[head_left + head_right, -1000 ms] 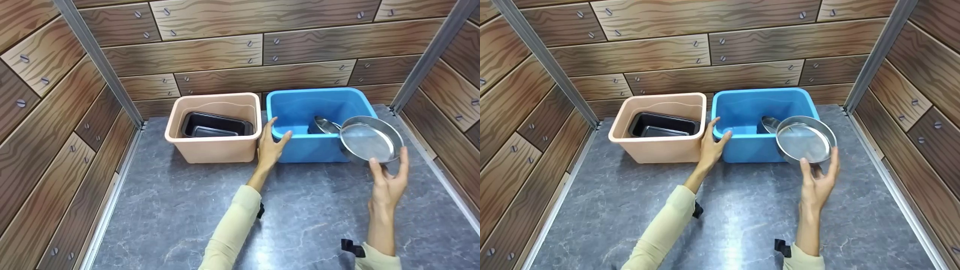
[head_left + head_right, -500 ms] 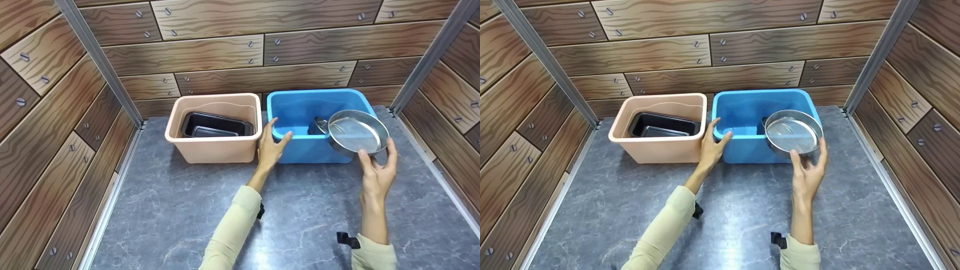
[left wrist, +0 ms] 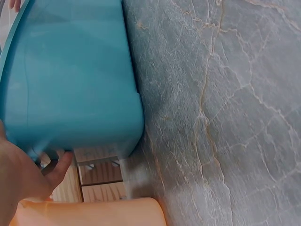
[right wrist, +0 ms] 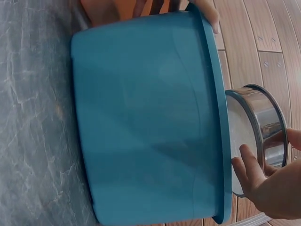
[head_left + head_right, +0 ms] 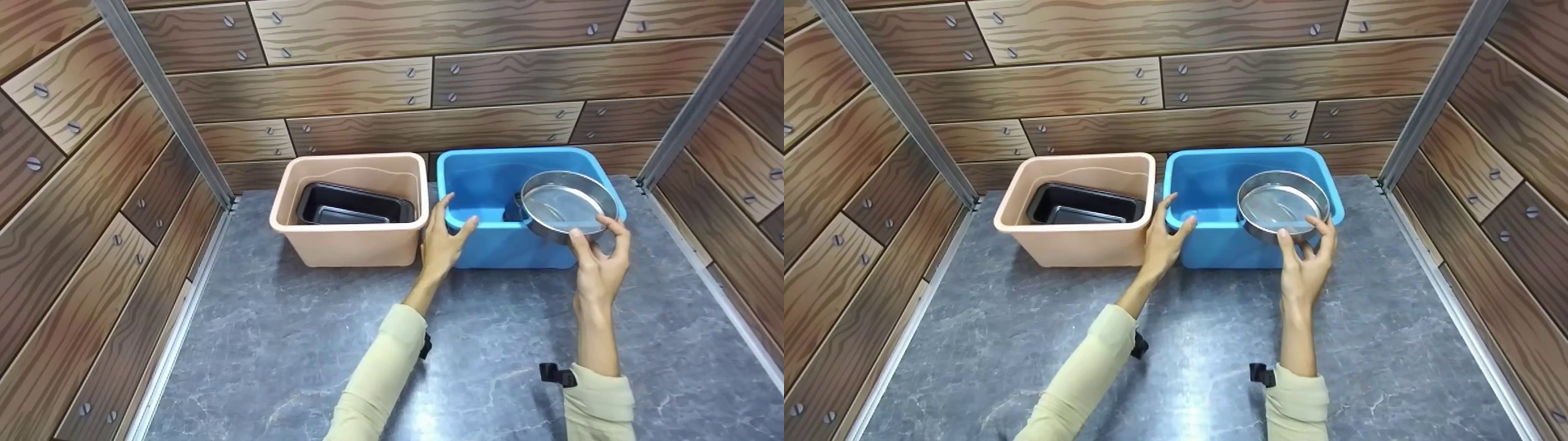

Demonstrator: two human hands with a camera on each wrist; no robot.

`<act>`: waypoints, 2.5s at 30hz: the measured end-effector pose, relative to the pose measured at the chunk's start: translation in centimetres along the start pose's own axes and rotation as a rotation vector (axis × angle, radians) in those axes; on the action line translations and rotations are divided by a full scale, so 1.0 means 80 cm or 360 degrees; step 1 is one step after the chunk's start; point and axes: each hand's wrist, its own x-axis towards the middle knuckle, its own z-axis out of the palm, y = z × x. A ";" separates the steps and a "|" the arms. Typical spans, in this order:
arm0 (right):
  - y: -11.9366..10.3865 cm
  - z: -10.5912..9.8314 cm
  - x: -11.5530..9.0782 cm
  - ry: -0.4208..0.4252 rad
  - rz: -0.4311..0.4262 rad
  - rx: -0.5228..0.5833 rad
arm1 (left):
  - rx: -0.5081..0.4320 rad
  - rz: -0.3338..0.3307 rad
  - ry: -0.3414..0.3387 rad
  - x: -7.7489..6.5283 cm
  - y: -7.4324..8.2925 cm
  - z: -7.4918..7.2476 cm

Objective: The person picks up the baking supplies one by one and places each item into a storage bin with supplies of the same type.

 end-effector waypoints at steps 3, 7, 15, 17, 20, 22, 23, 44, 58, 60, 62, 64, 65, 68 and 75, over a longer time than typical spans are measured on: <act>0.000 0.004 0.003 -0.0012 0.0006 -0.0017 | 0.0001 -0.0001 0.0009 0.000 0.000 -0.001; 0.001 0.008 0.008 -0.0018 0.0028 -0.0059 | -0.0006 0.0005 0.0007 0.000 0.000 -0.001; 0.003 0.017 0.019 0.0011 0.0048 -0.0131 | -0.0053 0.0020 -0.0012 -0.001 0.001 -0.001; 0.004 0.020 0.021 0.0006 0.0045 -0.0151 | -0.0052 0.0017 -0.0012 -0.001 0.001 -0.001; 0.005 0.022 0.024 -0.0006 0.0049 -0.0210 | -0.0050 0.0011 -0.0019 -0.001 0.001 -0.001; 0.007 0.023 0.026 -0.0008 0.0051 -0.0257 | -0.0050 0.0006 -0.0022 -0.002 0.001 -0.001; 0.007 0.024 0.028 -0.0007 0.0050 -0.0280 | -0.0048 0.0004 -0.0023 -0.002 0.002 -0.001; 0.019 0.034 0.057 -0.0006 -0.0018 -0.0536 | -0.0051 0.0004 -0.0035 -0.004 0.002 -0.003; 0.008 0.038 0.058 -0.0066 0.0014 -0.0756 | -0.0033 0.0007 -0.0036 -0.002 0.002 -0.003; 0.011 0.036 0.060 -0.0086 0.0016 -0.0766 | -0.0034 0.0013 -0.0031 -0.002 0.002 -0.002; 0.011 0.035 0.059 -0.0115 0.0008 -0.0781 | -0.0023 0.0008 -0.0029 -0.002 0.002 -0.003; 0.010 0.035 0.058 -0.0139 0.0005 -0.0801 | -0.0022 0.0004 -0.0026 -0.002 0.002 -0.004; 0.010 0.036 0.058 -0.0150 0.0002 -0.0809 | -0.0018 0.0000 -0.0024 -0.002 0.002 -0.004; 0.009 0.036 0.057 -0.0171 -0.0002 -0.0839 | -0.0024 -0.0009 -0.0023 -0.004 0.002 -0.005; 0.009 0.033 0.053 -0.0247 0.0112 -0.0791 | -0.0042 0.0007 -0.0017 -0.006 -0.002 -0.004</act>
